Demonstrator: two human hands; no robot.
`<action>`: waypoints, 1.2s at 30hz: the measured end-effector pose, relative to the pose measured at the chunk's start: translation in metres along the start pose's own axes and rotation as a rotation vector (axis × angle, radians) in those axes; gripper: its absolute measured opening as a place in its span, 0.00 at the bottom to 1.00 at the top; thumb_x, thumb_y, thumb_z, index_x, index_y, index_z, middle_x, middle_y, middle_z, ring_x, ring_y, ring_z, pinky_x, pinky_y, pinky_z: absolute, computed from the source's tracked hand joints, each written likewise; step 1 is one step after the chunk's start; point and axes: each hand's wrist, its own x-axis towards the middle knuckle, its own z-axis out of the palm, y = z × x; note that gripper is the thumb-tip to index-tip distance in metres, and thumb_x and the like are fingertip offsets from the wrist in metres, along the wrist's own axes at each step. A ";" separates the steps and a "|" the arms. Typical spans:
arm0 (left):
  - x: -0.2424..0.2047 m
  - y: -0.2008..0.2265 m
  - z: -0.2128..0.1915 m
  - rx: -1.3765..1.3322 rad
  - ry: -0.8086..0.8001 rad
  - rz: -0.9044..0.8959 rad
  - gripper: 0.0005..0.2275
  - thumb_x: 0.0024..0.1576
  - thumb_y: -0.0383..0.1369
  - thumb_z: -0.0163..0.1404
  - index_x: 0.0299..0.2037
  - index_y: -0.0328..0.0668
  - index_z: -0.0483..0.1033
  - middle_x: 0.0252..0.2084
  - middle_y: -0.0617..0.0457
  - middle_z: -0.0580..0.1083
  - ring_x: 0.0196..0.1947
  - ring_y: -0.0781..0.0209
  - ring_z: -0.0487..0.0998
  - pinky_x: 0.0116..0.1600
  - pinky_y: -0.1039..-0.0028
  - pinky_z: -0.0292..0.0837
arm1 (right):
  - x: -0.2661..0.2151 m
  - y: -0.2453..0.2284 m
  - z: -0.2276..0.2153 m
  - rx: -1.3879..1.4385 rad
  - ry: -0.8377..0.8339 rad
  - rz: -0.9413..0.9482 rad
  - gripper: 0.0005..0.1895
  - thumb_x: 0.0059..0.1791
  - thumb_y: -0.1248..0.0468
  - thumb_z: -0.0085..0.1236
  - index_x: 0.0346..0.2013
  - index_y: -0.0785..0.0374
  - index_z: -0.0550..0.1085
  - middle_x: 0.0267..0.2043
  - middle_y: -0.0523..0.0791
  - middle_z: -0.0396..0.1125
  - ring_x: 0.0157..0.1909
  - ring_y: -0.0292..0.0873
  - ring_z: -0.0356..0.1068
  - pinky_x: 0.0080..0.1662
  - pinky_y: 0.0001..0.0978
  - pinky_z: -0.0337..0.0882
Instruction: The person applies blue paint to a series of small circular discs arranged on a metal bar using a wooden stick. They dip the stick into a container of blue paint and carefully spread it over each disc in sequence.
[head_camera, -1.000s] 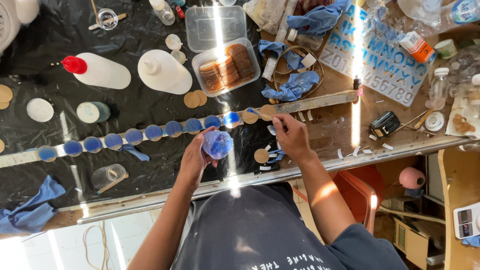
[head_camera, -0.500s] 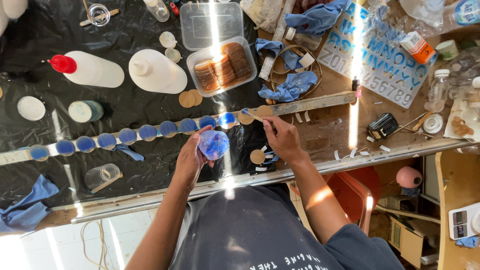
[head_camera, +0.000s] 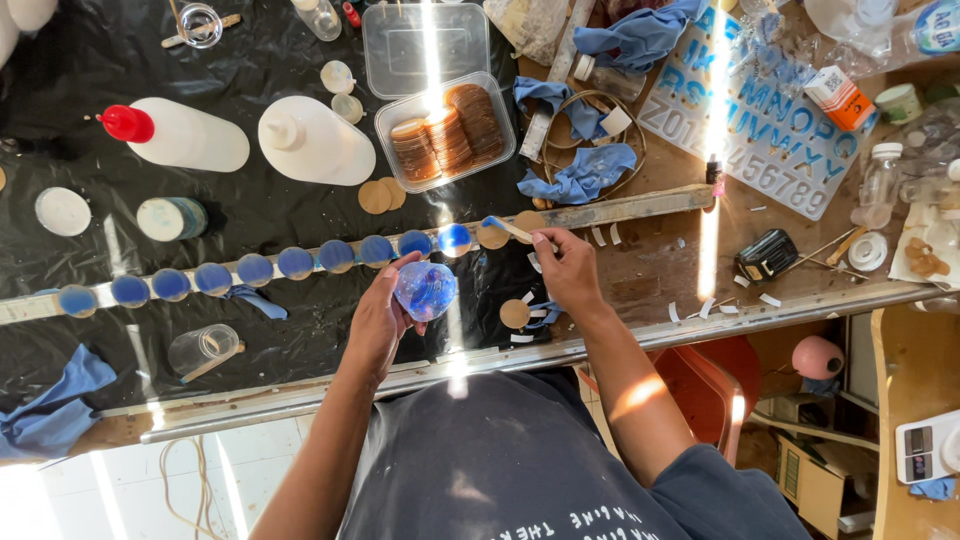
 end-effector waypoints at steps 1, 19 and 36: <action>0.000 -0.001 0.000 -0.001 0.001 0.000 0.21 0.68 0.37 0.31 0.67 0.33 0.64 0.42 0.31 0.76 0.24 0.52 0.77 0.23 0.70 0.74 | -0.001 0.000 -0.001 -0.001 -0.002 0.000 0.09 0.54 0.61 0.57 0.42 0.57 0.83 0.20 0.44 0.70 0.20 0.30 0.61 0.24 0.28 0.65; 0.002 0.002 0.001 -0.008 -0.002 0.012 0.22 0.68 0.39 0.32 0.67 0.32 0.63 0.43 0.31 0.75 0.24 0.53 0.77 0.22 0.71 0.74 | 0.003 0.006 0.002 0.008 -0.049 -0.020 0.10 0.55 0.62 0.56 0.43 0.56 0.84 0.21 0.46 0.71 0.21 0.32 0.64 0.26 0.30 0.67; 0.001 0.004 0.005 0.016 -0.028 0.019 0.23 0.69 0.39 0.30 0.69 0.35 0.63 0.47 0.32 0.76 0.27 0.54 0.77 0.24 0.72 0.75 | -0.023 -0.027 -0.023 -0.033 -0.120 -0.189 0.08 0.54 0.63 0.58 0.42 0.55 0.84 0.23 0.47 0.73 0.20 0.33 0.64 0.25 0.30 0.67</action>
